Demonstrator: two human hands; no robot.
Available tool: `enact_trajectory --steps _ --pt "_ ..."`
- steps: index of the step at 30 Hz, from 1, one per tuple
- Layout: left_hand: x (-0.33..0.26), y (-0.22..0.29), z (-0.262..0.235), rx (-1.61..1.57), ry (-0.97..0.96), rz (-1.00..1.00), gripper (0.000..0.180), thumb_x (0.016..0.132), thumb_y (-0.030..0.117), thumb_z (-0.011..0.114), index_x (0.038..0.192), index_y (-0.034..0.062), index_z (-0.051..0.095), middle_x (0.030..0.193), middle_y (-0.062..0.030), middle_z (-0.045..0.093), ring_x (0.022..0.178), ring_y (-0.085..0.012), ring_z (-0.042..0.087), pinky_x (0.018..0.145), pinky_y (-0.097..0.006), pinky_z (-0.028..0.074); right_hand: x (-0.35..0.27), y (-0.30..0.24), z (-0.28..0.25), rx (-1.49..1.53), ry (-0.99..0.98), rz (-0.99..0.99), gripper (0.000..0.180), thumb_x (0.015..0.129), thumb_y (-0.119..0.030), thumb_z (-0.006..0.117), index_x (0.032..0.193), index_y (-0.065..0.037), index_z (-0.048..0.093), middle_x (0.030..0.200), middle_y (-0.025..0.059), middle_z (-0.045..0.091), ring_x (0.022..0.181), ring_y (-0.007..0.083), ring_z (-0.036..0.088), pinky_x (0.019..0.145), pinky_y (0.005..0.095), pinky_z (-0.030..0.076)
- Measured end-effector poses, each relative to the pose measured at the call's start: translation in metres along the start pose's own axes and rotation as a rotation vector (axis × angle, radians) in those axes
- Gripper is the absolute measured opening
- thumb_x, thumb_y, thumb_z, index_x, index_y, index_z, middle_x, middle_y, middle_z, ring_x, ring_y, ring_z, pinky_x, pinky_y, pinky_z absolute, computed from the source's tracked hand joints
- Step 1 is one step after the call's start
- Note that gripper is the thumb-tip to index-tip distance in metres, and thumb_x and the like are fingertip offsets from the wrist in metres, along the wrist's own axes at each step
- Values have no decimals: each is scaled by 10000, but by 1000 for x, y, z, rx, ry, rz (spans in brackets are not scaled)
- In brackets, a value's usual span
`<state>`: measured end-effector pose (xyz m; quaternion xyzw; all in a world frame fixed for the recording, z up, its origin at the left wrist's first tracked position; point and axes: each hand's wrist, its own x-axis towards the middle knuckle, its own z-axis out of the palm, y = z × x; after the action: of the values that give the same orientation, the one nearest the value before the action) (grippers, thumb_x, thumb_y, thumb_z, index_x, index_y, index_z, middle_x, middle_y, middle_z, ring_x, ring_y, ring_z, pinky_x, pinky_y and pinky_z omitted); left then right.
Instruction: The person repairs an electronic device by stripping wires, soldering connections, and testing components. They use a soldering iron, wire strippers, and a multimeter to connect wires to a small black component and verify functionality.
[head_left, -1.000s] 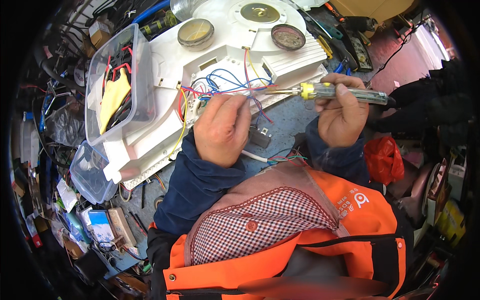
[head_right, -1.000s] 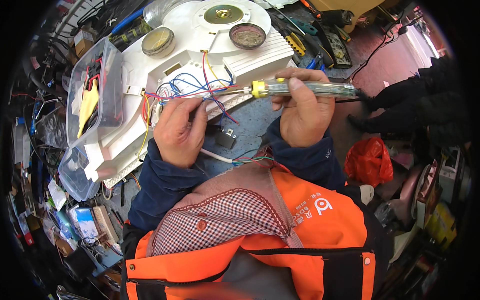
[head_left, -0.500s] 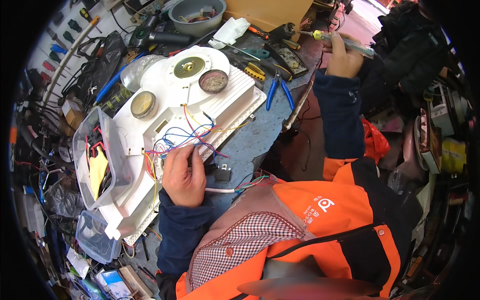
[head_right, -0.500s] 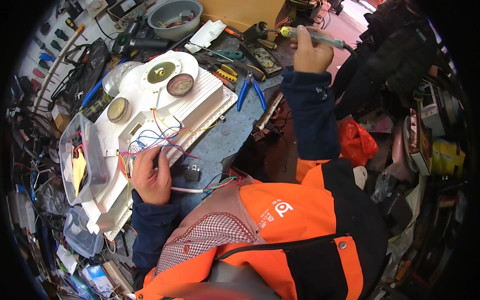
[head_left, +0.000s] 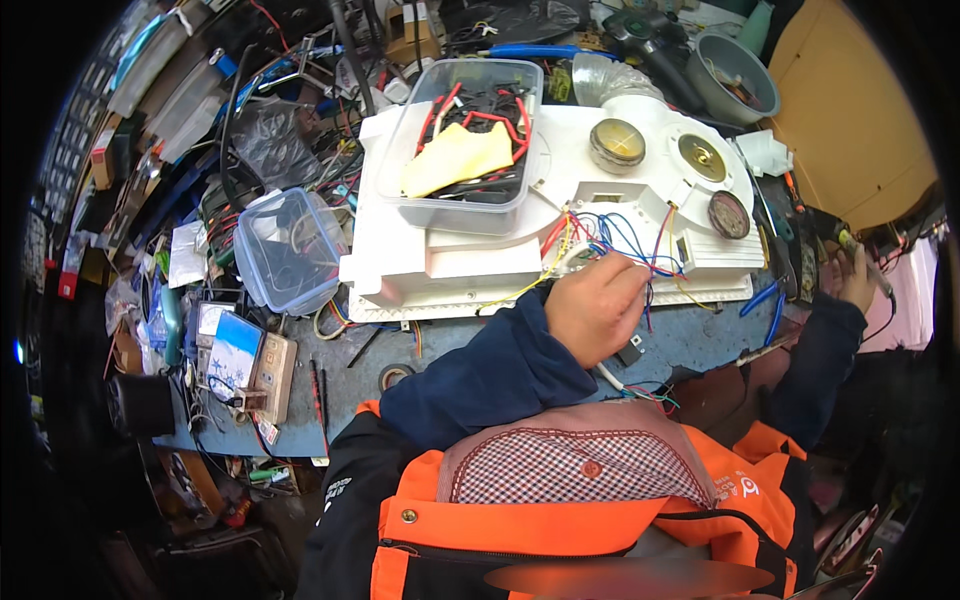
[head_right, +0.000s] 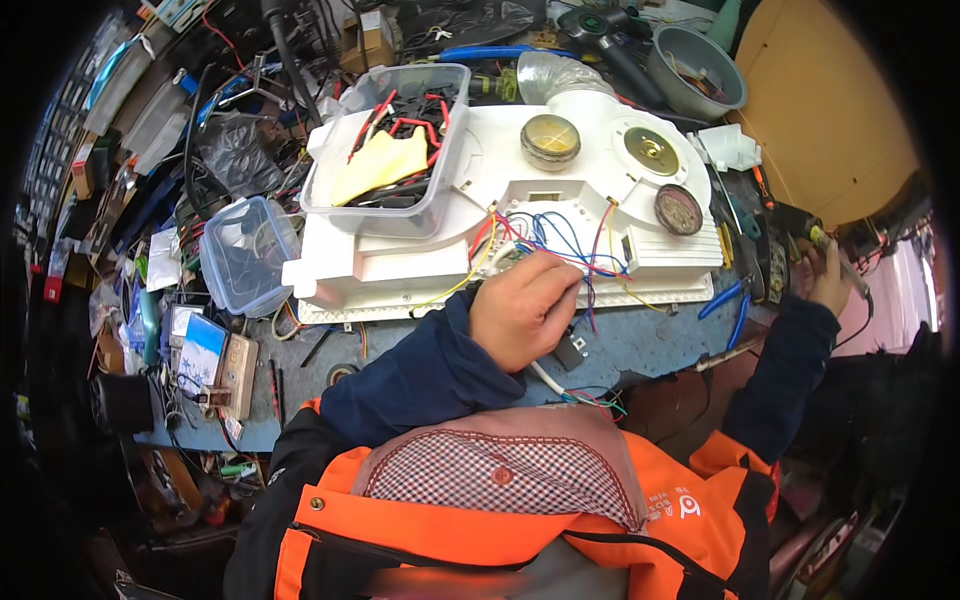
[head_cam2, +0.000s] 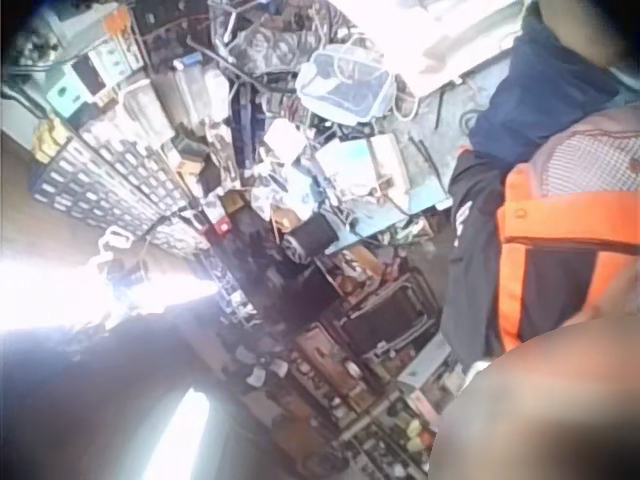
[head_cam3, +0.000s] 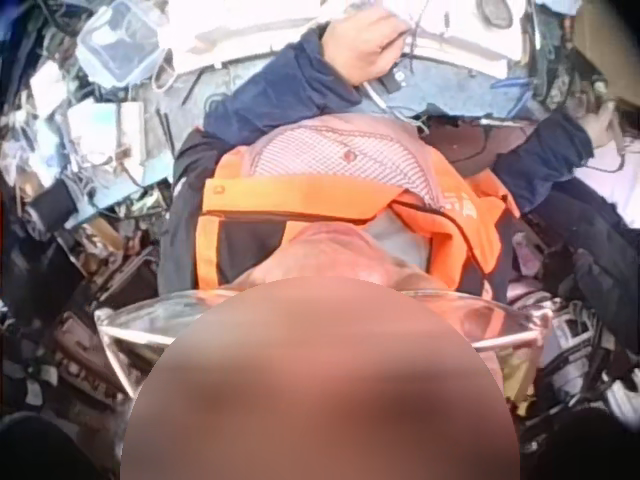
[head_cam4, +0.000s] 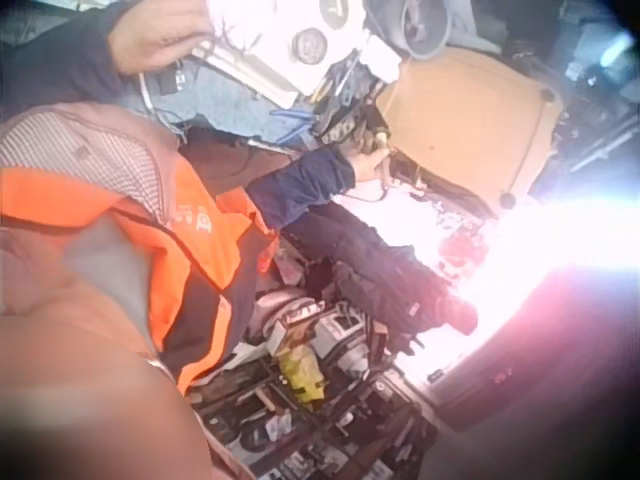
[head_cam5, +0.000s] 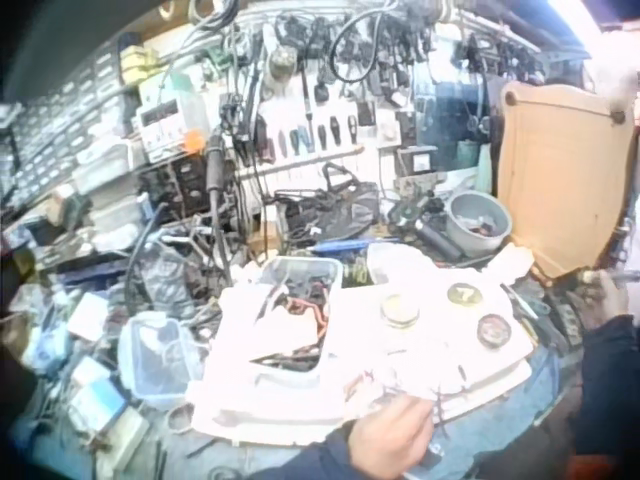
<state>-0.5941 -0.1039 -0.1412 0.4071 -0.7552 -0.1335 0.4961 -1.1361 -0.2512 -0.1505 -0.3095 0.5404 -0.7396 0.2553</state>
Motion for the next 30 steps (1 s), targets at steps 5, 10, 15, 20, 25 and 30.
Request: enact_trajectory --steps 5,10,15,20,25,30 --pt "1 -1 2 -3 -12 1 164 938 54 758 1099 32 739 1021 -119 723 849 -327 736 724 -403 603 -26 22 -38 235 -89 291 304 1095 -207 665 1351 -44 659 1200 98 756 1010 190 709 829 316 591" --pt "0 -8 3 -1 -11 39 165 936 59 742 1100 40 729 975 -107 688 832 -335 717 710 -421 594 -170 -79 81 36 -476 57 343 1090 -179 655 1383 0 659 1156 63 710 925 141 637 770 272 501" --pt "-2 -13 6 -49 -26 21 178 932 70 730 1108 50 732 978 -117 685 852 -347 721 716 -440 595 -259 -165 209 -208 -847 -232 256 1046 -99 658 1240 57 718 1022 55 727 847 103 627 768 253 488" --pt "-3 -14 3 6 -94 -24 176 922 83 706 1093 52 733 1000 -128 689 876 -374 722 739 -474 601 -297 -179 328 -444 -1255 -776 204 1016 -74 682 1175 33 752 978 77 715 847 143 648 780 293 520" --pt "-5 -13 8 28 -114 -22 179 900 82 711 1075 46 729 993 -140 683 879 -384 728 744 -472 610 -311 -153 427 -586 -1432 -1136 183 955 -69 743 1122 -17 792 967 127 683 875 278 684 794 365 555" --pt "-5 -10 10 13 -141 -25 176 859 84 721 1024 26 718 980 -151 684 878 -364 742 739 -453 618 -326 -133 474 -959 -1517 -1156 228 919 -58 741 1132 -58 826 1052 162 705 990 378 704 916 442 577"
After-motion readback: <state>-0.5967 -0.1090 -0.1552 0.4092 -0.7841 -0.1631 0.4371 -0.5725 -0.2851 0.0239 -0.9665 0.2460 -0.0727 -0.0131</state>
